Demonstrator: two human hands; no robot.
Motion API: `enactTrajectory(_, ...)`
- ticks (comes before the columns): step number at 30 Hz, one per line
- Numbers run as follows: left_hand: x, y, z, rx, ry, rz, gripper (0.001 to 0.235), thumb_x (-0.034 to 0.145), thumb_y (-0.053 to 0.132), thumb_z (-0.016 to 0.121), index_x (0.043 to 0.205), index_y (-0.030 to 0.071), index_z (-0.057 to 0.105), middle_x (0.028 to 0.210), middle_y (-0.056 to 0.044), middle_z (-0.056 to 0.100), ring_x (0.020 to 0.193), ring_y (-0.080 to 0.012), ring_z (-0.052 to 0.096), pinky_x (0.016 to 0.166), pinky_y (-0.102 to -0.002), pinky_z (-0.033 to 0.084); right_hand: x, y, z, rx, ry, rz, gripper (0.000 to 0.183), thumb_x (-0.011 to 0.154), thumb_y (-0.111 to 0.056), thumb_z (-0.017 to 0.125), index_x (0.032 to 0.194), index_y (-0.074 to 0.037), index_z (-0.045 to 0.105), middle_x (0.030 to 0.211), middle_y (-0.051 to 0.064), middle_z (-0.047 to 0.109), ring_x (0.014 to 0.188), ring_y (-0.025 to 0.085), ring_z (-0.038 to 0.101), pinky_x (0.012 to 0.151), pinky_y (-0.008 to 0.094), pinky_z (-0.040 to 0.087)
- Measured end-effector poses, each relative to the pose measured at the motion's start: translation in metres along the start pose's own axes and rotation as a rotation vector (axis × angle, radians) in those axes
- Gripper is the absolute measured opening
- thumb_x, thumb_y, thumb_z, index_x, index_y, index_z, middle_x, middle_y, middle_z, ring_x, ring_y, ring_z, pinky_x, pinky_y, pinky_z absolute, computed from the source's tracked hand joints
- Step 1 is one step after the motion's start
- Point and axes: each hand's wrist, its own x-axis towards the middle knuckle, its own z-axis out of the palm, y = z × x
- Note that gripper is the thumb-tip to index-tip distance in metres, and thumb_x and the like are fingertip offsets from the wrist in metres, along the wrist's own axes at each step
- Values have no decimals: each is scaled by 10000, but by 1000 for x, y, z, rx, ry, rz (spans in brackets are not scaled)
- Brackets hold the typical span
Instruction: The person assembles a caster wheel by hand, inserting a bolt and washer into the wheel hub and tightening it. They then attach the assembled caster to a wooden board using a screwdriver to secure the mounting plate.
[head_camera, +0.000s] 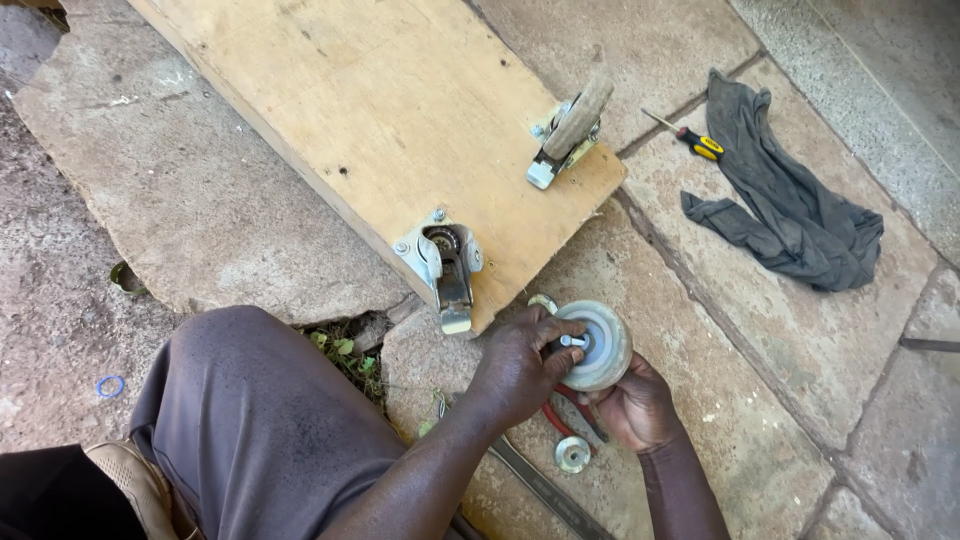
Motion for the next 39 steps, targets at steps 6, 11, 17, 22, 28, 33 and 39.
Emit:
enactTrajectory(6, 2, 3, -7, 17, -4, -64, 328, 932, 247, 787, 1229, 109, 798, 1167, -117, 727, 1119, -325, 694, 919, -474, 561, 10, 7, -11, -13, -16, 29, 397, 970, -87, 649, 1348, 34, 648, 949, 245, 783, 716, 357, 757, 608, 508, 632)
enactTrajectory(11, 2, 0, -8, -123, 6, -239, 338, 930, 285, 794, 1247, 168, 798, 1160, -60, 724, 1103, -219, 664, 922, -386, 556, 8, -16, 23, -218, 32, 52, 470, 937, -56, 693, 1398, 31, 661, 909, 241, 767, 641, 320, 681, 597, 436, 593)
enactTrajectory(17, 1, 12, -12, -306, -4, -416, 319, 950, 236, 785, 1263, 172, 792, 1191, -38, 672, 1058, -160, 636, 824, -311, 580, 5, -32, 56, -275, 128, 69, 514, 943, -77, 684, 1447, 25, 660, 1240, 206, 764, 1012, 288, 696, 788, 416, 560)
enactTrajectory(22, 1, 7, -11, -196, 45, -244, 316, 940, 250, 780, 1246, 170, 788, 1227, -26, 712, 1204, -176, 657, 1001, -321, 547, 13, -22, 49, -219, 174, 40, 459, 955, 7, 663, 1412, 45, 680, 1237, 218, 758, 1044, 296, 695, 871, 413, 563)
enactTrajectory(28, 0, 2, -11, -156, 76, -71, 341, 968, 231, 728, 1295, 135, 751, 1242, -110, 649, 1224, -276, 654, 1041, -420, 517, 17, -17, 48, -271, 194, 0, 416, 946, 42, 641, 1338, -34, 756, 648, 25, 602, 551, 97, 443, 587, 274, 444)
enactTrajectory(33, 0, 9, -16, -215, 60, -171, 316, 976, 216, 716, 1283, 166, 774, 1249, -76, 667, 1198, -240, 682, 1012, -389, 553, 7, -34, 76, -168, 128, 88, 643, 888, 9, 677, 1523, 2, 579, 1375, 224, 697, 1130, 353, 663, 931, 517, 572)
enactTrajectory(39, -1, 1, -11, -188, 99, -73, 299, 970, 228, 730, 1257, 153, 773, 1144, -57, 692, 1085, -218, 687, 937, -374, 536, 5, -33, 73, -174, 128, 52, 590, 901, 36, 660, 1488, 30, 600, 1388, 236, 697, 1199, 360, 667, 984, 525, 572)
